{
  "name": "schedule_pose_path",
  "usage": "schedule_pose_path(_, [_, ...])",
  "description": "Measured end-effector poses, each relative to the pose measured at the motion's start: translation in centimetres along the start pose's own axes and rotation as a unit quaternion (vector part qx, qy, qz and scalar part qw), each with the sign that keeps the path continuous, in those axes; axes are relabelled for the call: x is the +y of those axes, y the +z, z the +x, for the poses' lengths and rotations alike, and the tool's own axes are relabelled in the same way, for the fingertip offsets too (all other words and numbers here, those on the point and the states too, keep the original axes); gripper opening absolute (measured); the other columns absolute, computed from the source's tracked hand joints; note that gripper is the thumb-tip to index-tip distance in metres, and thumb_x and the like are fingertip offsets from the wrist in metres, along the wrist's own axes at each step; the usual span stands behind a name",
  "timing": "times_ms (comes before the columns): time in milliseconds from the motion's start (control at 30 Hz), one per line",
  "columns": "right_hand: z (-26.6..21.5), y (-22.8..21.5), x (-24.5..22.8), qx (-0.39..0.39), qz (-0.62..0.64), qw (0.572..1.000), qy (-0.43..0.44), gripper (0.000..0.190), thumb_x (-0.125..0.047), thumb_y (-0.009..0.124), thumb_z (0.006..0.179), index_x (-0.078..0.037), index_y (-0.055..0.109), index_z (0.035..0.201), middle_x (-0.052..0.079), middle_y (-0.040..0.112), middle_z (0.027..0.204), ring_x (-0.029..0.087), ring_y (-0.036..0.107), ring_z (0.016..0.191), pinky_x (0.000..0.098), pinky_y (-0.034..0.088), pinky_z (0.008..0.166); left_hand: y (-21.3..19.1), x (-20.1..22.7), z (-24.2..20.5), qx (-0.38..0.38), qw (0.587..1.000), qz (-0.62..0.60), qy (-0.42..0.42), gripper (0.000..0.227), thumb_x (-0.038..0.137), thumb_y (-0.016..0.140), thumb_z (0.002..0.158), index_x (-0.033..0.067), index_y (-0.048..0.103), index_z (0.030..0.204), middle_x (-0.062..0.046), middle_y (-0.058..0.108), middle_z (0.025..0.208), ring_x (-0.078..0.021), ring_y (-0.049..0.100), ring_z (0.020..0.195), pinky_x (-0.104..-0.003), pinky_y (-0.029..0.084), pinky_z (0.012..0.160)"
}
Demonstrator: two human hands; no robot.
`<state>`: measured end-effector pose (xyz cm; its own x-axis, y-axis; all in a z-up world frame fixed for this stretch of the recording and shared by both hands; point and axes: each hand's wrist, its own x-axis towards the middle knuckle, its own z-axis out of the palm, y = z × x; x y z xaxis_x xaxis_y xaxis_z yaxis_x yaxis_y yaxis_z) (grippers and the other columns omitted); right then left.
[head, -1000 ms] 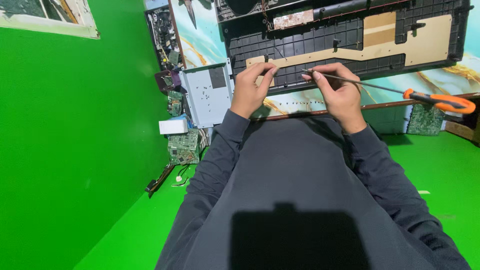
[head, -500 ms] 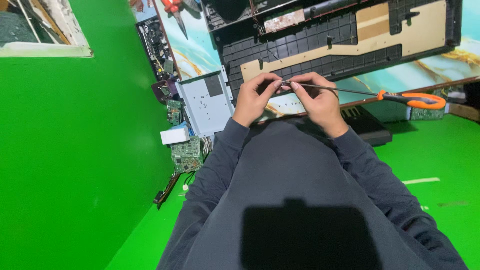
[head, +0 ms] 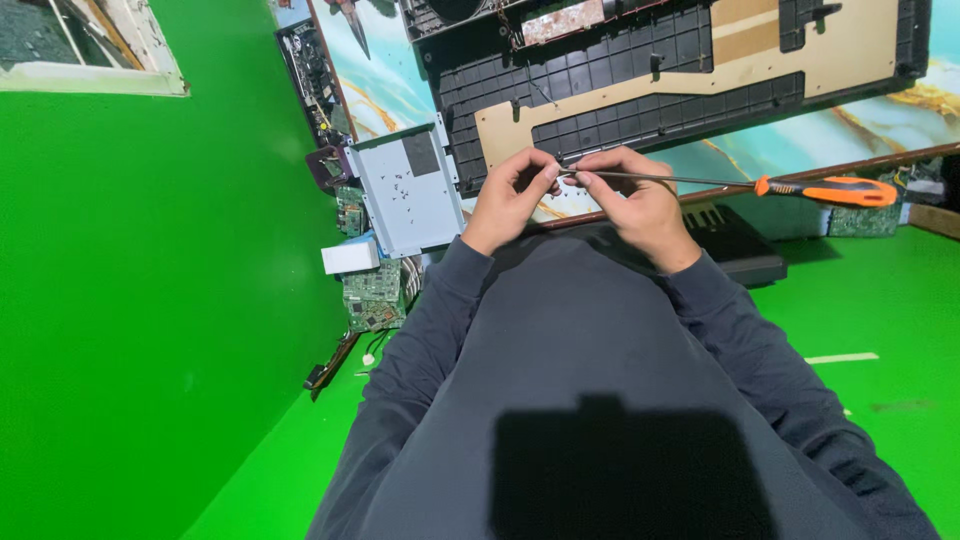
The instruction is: The person disassembles a disassembled electronic device, likely a stereo receiver, on a workbench. They use a screwdriver to remove screws and detach internal components, including a circuit board and a metal casing, placing them aside on the table.
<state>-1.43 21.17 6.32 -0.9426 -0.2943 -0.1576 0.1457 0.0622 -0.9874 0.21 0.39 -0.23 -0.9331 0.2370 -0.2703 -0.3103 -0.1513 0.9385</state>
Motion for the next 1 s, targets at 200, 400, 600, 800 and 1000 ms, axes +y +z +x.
schedule_pose_path(200, [0.0,-1.9,-0.1,-0.03,-0.034,0.999,-0.018,0.015,0.0,0.07,0.1,0.003,0.068,0.115,0.012,0.074,0.11,0.015,0.073,0.104,0.0275,0.059,0.092,1.6,-0.3,0.0,0.01,0.997,-0.073,0.005,0.011,0.008,0.064,0.105,0.0007,0.063,0.113,-0.001,0.066,0.102,-0.0089,0.066,0.095,-0.026,0.055,0.088])
schedule_pose_path(400, [0.2,-3.9,-0.6,-0.054,-0.089,0.994,-0.033,0.016,-0.002,0.073,0.097,0.003,0.072,0.112,0.012,0.076,0.107,0.017,0.075,0.099,0.0278,0.059,0.089,4.2,-0.4,-0.4,0.05,0.995,-0.085,-0.003,0.011,0.011,0.062,0.106,0.0025,0.06,0.113,-0.001,0.065,0.1,-0.0084,0.065,0.093,-0.027,0.055,0.086])
schedule_pose_path(600, [-0.9,-5.1,-0.8,-0.073,-0.132,0.984,-0.092,0.015,0.001,0.073,0.096,0.003,0.073,0.11,0.014,0.077,0.107,0.02,0.075,0.099,0.0297,0.059,0.09,6.4,-1.8,-1.4,0.074,0.993,-0.095,-0.01,0.011,0.015,0.059,0.109,0.0045,0.059,0.11,0.0,0.065,0.096,-0.007,0.065,0.094,-0.026,0.055,0.088])
schedule_pose_path(800, [-1.1,-6.2,-0.8,-0.067,-0.126,0.986,-0.084,0.015,0.0,0.073,0.096,0.004,0.072,0.111,0.014,0.077,0.108,0.019,0.076,0.099,0.0292,0.06,0.088,7.1,-1.8,-0.5,0.065,0.994,-0.083,-0.015,0.012,0.015,0.062,0.106,0.0036,0.06,0.109,0.001,0.065,0.097,-0.0071,0.066,0.093,-0.026,0.055,0.086])
schedule_pose_path(1000, [-0.6,-6.9,-1.0,-0.065,-0.121,0.987,-0.078,0.017,0.0,0.072,0.097,0.004,0.071,0.114,0.014,0.076,0.11,0.02,0.076,0.104,0.0298,0.061,0.093,7.5,-1.6,0.6,0.057,0.996,-0.068,0.012,0.014,0.013,0.064,0.106,0.0018,0.065,0.114,-0.002,0.069,0.102,-0.0082,0.067,0.099,-0.026,0.055,0.091])
